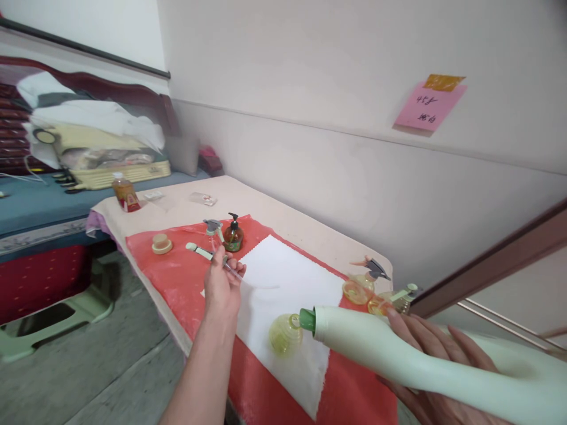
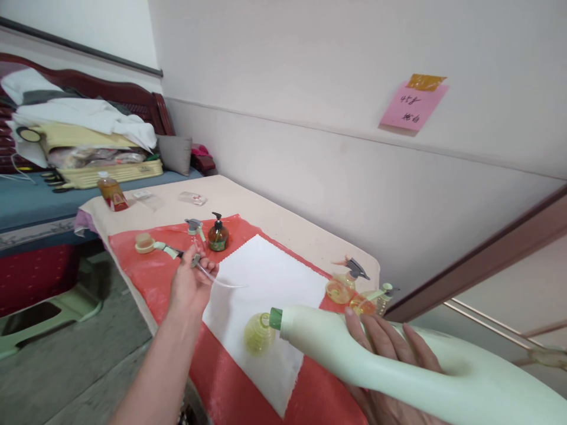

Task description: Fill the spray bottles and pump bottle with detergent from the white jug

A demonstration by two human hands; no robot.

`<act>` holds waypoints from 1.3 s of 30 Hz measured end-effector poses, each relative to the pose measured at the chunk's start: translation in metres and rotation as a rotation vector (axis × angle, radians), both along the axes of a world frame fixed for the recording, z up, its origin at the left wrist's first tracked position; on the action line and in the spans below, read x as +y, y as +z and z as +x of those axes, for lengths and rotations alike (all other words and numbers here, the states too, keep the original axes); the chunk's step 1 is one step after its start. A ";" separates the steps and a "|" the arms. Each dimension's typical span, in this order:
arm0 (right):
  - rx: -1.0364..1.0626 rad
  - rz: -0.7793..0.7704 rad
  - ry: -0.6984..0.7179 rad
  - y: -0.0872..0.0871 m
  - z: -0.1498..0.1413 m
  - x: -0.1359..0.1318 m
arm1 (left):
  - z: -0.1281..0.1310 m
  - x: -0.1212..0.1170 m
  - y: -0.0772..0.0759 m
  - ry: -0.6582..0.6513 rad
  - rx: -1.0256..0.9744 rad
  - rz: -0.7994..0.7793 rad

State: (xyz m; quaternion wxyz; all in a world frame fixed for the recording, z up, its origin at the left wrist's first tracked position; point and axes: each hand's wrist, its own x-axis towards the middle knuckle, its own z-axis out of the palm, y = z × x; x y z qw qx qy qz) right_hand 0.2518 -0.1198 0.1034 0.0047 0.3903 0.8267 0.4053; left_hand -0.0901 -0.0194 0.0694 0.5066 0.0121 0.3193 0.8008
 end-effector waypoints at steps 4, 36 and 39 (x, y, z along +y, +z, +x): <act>-0.011 0.013 -0.017 0.002 -0.001 0.001 | 0.000 0.000 0.000 0.000 0.001 -0.008; -0.024 0.111 0.092 0.006 -0.008 0.005 | -0.001 0.002 0.000 0.005 -0.011 -0.009; -0.035 0.095 0.096 0.004 -0.005 0.006 | -0.002 0.002 0.000 0.008 -0.011 -0.007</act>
